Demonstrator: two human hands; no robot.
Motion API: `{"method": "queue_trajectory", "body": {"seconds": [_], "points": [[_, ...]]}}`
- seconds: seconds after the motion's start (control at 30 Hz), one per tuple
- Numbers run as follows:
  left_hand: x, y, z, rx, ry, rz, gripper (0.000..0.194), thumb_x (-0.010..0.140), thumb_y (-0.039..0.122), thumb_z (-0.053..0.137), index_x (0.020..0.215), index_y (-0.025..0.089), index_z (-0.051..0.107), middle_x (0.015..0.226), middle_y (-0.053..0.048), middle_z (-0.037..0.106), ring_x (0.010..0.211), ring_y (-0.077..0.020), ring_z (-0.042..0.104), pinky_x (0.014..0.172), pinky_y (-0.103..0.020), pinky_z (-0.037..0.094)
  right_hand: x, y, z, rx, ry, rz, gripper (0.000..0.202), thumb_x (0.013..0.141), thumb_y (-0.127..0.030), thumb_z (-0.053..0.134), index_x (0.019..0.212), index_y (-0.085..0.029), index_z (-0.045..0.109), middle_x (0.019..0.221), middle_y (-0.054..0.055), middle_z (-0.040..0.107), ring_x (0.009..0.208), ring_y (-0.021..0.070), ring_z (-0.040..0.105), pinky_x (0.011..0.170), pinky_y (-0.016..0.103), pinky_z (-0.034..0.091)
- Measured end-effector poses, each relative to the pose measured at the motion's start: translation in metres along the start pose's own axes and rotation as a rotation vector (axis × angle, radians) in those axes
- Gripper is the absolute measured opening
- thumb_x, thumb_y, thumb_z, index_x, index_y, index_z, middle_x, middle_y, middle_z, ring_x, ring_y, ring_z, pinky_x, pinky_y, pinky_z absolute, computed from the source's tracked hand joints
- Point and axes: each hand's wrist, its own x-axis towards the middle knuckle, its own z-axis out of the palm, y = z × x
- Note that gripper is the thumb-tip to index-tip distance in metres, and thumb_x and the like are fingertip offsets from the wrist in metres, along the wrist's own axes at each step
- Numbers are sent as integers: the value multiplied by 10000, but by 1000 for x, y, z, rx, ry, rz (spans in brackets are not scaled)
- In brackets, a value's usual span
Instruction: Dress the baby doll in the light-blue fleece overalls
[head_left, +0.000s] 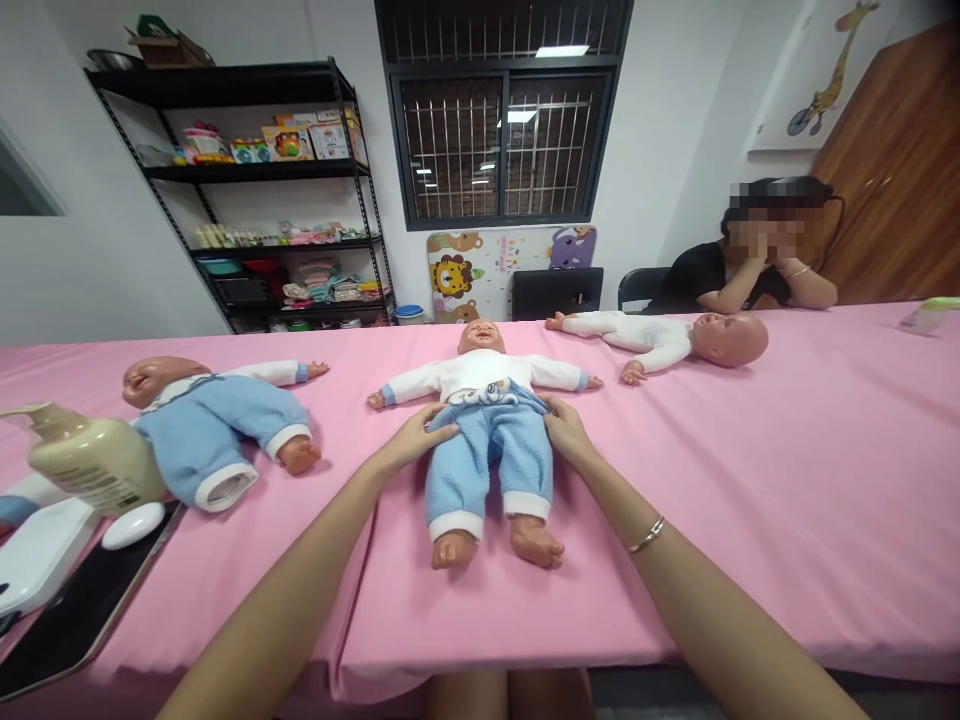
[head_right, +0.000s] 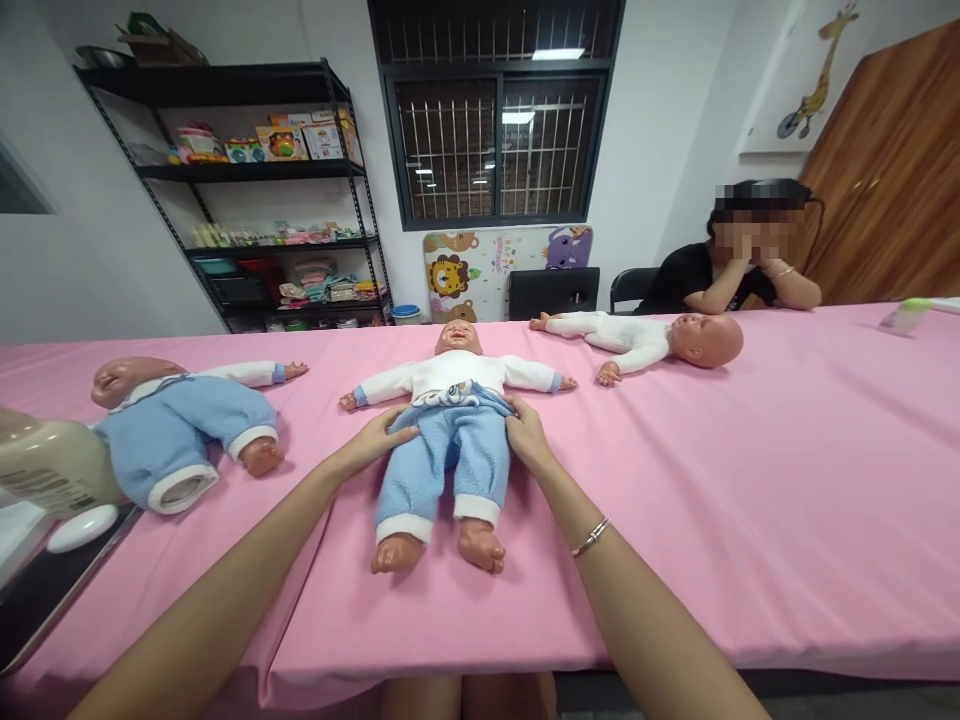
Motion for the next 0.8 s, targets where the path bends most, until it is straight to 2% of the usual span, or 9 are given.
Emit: {"method": "queue_trajectory", "body": {"seconds": [0.07,0.17,0.27,0.37,0.47,0.53,0.6,0.7,0.8], "points": [[-3,1,3,-62,40,54,568,669,407,690,1175,176,578,1290,-81,538,1202,-268,470,1013,-375,366,-4,-8,4,35,-74,55,305,713,-314,487,937,-168,633,1034,50,661,1009,236,562,919,378,420],[2,5,13,-43,54,105,368,713,308,604,1042,152,651,1124,-70,638,1085,-262,544,970,-388,399,-12,-20,7,-13,-160,76,396,740,-471,556,966,-157,641,1021,56,668,987,249,573,885,374,439],[6,9,19,-14,15,141,270,713,244,532,923,138,665,962,-46,674,949,-230,582,901,-363,433,-18,-27,6,-103,-256,97,426,691,-485,633,932,-134,660,939,60,684,913,261,593,822,378,458],[2,12,18,-40,-59,84,246,690,232,519,867,134,660,869,-27,672,833,-198,590,801,-324,462,-16,-25,2,-111,-311,117,370,662,-439,653,874,-136,678,856,46,689,849,256,599,781,378,462],[-2,12,13,-4,-47,60,242,700,298,559,852,137,657,844,-22,671,797,-191,591,761,-303,462,-9,-17,-5,-88,-250,47,326,618,-397,670,823,-143,674,833,42,683,835,244,585,774,364,454],[-2,9,9,102,81,104,285,694,376,607,860,148,650,875,-29,672,846,-201,590,791,-298,447,-5,-12,-8,-103,-142,62,307,591,-398,678,754,-139,651,767,44,669,784,233,574,724,348,452],[-1,5,4,246,218,86,341,681,463,622,833,158,634,853,-35,668,842,-214,589,774,-302,437,-4,-9,-8,-123,-72,94,307,582,-416,676,705,-140,621,692,34,645,722,215,558,661,327,441],[-1,-1,-3,376,291,-84,429,666,564,605,831,168,620,814,-52,665,799,-251,598,718,-328,428,-8,-10,-4,-110,-93,123,343,615,-458,654,722,-133,620,670,21,636,709,205,555,639,319,441],[-4,0,-4,310,260,-210,485,652,613,601,824,162,646,829,-92,677,836,-299,605,738,-367,426,-13,-14,4,1,-126,155,375,652,-434,647,887,-142,652,842,31,683,858,228,584,754,349,467]]}}
